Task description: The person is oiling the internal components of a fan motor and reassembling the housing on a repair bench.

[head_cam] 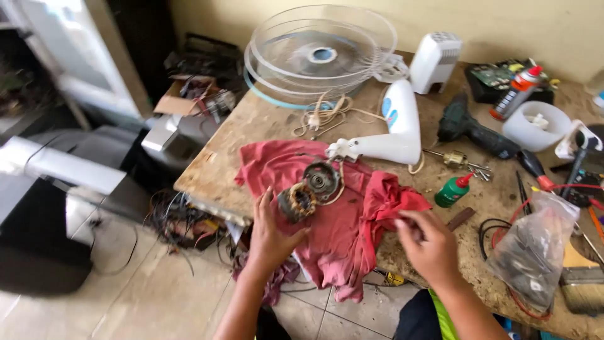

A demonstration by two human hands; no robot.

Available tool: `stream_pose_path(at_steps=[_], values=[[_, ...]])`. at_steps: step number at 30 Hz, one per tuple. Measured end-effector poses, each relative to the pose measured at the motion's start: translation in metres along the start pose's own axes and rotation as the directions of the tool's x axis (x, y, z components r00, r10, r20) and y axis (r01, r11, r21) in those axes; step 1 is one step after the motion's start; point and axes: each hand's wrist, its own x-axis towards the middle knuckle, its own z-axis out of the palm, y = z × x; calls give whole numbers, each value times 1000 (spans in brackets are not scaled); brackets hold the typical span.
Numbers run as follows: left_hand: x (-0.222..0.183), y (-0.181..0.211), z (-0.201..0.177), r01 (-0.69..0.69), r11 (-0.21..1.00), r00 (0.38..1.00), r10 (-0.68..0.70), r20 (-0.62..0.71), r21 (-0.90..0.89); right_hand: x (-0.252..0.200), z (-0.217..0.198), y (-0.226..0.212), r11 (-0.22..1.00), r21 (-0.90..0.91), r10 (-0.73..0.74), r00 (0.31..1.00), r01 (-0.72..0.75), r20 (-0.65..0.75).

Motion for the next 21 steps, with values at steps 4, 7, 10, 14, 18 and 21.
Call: stream_pose_path(at_steps=[4, 7, 10, 14, 18, 21], values=[[19, -17, 0, -35, 997, 991, 27, 130, 62, 60, 29, -26, 984, -140, -109, 994, 107, -11], [21, -37, 8, -99, 995, 991, 98, 89, 7, 108, 50, -35, 992, -75, -88, 975, 105, 204], [23, -39, 8, -89, 996, 994, 89, 59, -13, 149, 80, -23, 987, -63, -112, 922, 146, 369], [22, -34, 9, 0, 1000, 997, 0, 72, 5, 180, 107, -17, 994, 27, -98, 805, 101, 585], [24, -28, 9, 4, 1000, 1000, -4, 24, -21, 187, 125, -13, 999, 26, -40, 763, 30, 646], [23, -32, 11, -6, 999, 1000, 6, 17, -53, 181, 131, -7, 996, 72, -78, 811, 44, 580]])
